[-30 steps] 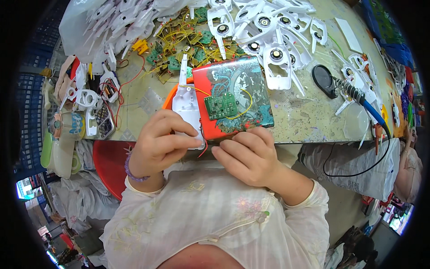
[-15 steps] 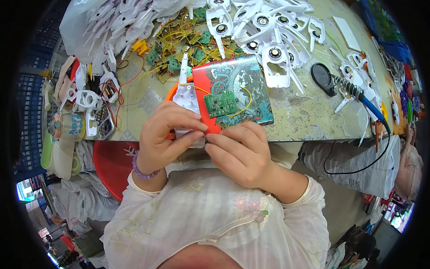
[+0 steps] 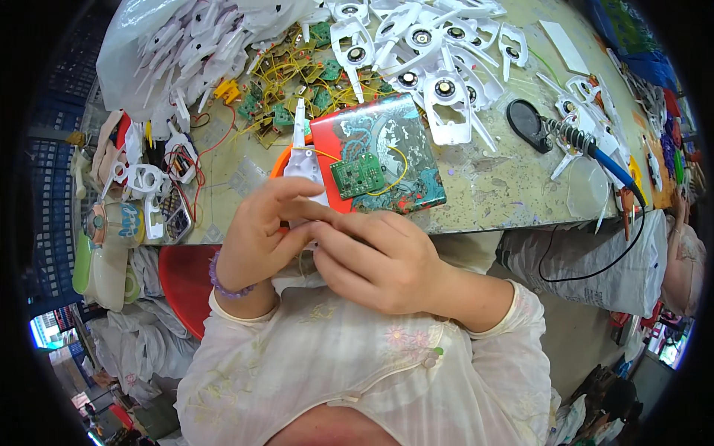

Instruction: Soldering wires and components onto green circuit boards for small electronic devices.

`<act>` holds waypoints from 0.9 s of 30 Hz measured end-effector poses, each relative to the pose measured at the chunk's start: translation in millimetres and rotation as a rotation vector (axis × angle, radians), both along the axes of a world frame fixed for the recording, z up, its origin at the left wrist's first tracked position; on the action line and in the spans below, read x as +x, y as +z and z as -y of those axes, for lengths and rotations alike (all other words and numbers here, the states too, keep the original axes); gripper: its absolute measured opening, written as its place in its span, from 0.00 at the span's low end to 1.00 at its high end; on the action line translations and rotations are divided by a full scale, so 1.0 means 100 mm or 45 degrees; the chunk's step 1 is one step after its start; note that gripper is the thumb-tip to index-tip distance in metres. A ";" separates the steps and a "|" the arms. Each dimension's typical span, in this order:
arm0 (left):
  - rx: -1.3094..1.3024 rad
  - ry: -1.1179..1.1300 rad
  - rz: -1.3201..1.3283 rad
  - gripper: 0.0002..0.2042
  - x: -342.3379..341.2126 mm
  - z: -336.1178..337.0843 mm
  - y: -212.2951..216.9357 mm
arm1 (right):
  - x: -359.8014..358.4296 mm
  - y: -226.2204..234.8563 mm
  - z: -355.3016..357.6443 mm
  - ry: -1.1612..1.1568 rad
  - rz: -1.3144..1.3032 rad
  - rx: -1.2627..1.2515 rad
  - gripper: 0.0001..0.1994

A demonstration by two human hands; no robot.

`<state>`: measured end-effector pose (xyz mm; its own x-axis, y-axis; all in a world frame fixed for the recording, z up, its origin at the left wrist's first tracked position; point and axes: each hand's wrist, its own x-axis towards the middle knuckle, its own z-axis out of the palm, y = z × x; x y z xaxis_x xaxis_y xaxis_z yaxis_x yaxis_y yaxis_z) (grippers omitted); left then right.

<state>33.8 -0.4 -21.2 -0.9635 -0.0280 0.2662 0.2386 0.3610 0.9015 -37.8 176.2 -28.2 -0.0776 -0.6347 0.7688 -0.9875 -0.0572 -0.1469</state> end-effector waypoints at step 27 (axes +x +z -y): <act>-0.575 0.086 -0.433 0.10 -0.17 0.04 0.08 | -0.40 0.27 -0.01 -0.510 0.326 0.240 0.13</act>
